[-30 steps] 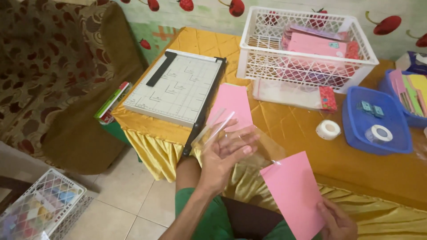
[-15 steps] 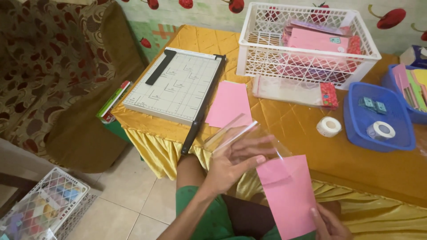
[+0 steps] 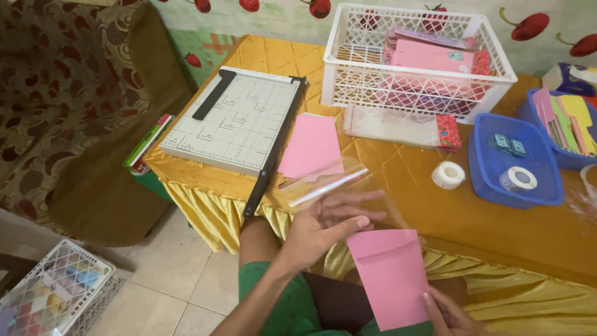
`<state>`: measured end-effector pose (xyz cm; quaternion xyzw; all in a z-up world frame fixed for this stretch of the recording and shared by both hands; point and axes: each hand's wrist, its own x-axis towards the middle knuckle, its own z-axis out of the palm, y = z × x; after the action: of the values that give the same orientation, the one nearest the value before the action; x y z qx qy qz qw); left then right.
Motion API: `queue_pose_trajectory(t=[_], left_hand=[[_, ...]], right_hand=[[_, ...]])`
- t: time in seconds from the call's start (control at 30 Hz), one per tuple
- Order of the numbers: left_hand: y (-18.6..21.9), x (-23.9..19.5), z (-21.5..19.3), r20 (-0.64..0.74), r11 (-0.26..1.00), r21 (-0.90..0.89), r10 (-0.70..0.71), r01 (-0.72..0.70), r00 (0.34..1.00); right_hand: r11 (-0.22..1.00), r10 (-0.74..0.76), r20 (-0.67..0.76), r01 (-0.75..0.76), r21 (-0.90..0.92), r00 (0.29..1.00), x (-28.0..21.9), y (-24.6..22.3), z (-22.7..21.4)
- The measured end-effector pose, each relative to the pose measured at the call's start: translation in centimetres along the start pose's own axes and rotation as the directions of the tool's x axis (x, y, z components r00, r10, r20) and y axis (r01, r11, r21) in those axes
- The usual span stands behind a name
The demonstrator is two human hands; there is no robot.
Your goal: The person assembles souvenirs by placing cardstock bookmarks into plastic sleeves, adding decorative stickers, and organizing them into a basket.
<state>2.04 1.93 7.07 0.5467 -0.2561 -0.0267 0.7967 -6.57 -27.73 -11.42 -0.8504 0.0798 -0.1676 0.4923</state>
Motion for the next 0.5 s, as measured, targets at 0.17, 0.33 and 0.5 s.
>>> queue_pose_trajectory(t=[0.17, 0.33, 0.5], left_hand=[[0.8, 0.0, 0.0, 0.047, 0.998, 0.054, 0.016, -0.019, 0.999], [2.1, 0.5, 0.0, 0.136, 0.962, 0.252, -0.141, 0.103, 0.981], [-0.3, 1.3, -0.1, 0.105, 0.974, 0.206, -0.119, 0.096, 0.987]], right_hand=[[0.982, -0.187, 0.232, 0.173, 0.081, 0.955, 1.1, 0.8, -0.5], [0.981, -0.117, -0.048, 0.123, 0.152, 0.992, -0.6, -2.8, 1.1], [0.924, 0.345, -0.057, -0.329, 0.193, 0.937, -0.4, -1.1, 2.7]])
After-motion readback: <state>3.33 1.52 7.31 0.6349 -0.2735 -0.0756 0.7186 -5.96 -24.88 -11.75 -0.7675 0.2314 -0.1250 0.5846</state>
